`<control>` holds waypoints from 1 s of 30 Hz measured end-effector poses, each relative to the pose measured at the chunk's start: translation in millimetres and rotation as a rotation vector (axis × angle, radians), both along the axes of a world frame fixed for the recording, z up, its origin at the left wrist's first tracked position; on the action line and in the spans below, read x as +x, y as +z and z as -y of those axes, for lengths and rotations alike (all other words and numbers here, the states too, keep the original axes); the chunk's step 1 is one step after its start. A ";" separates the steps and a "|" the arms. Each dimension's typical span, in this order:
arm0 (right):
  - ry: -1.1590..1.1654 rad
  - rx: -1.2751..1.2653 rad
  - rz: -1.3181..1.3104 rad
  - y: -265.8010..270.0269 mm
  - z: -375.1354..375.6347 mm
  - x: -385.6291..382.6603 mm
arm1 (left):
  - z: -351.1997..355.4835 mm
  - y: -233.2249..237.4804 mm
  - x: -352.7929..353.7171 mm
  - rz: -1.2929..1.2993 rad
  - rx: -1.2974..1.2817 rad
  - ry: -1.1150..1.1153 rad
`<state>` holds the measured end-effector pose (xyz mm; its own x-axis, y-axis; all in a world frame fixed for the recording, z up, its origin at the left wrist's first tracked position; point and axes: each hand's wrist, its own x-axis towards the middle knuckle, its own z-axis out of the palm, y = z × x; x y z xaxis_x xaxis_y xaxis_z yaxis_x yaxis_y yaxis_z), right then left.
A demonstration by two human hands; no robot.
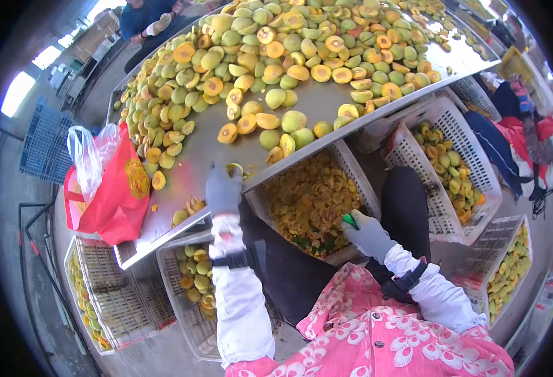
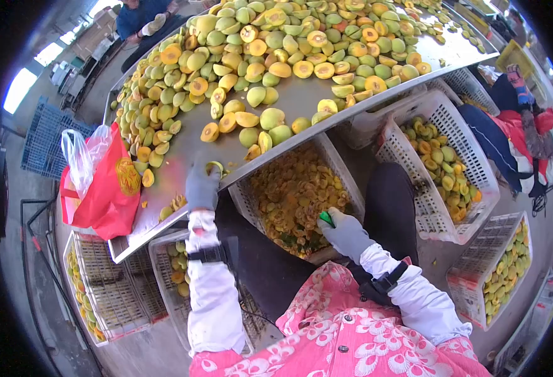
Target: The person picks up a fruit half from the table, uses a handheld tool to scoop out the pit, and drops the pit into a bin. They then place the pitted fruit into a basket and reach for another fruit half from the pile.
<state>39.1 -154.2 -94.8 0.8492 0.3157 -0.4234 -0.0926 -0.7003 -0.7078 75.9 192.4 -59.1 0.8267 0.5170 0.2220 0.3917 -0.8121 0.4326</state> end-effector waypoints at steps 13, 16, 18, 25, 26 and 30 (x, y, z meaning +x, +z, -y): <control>0.233 0.507 0.294 91.7 -50.9 -20.6 | 103.1 47.1 -75.9 0.419 -1.064 -0.242; 0.241 0.502 0.349 95.5 -59.7 -27.9 | 139.8 56.3 -94.5 0.340 -1.222 -0.201; 0.231 0.490 0.364 97.0 -58.9 -33.7 | 158.5 60.0 -99.5 0.438 -1.223 -0.105; 0.190 0.459 0.418 100.4 -60.1 -51.9 | 181.6 64.5 -105.9 0.648 -1.198 0.008; 0.194 0.460 0.419 100.5 -62.0 -53.5 | 184.4 67.4 -104.8 0.652 -1.197 0.010; 0.134 0.511 0.410 101.8 -67.0 -57.1 | 192.0 90.7 -104.6 0.706 -1.075 0.085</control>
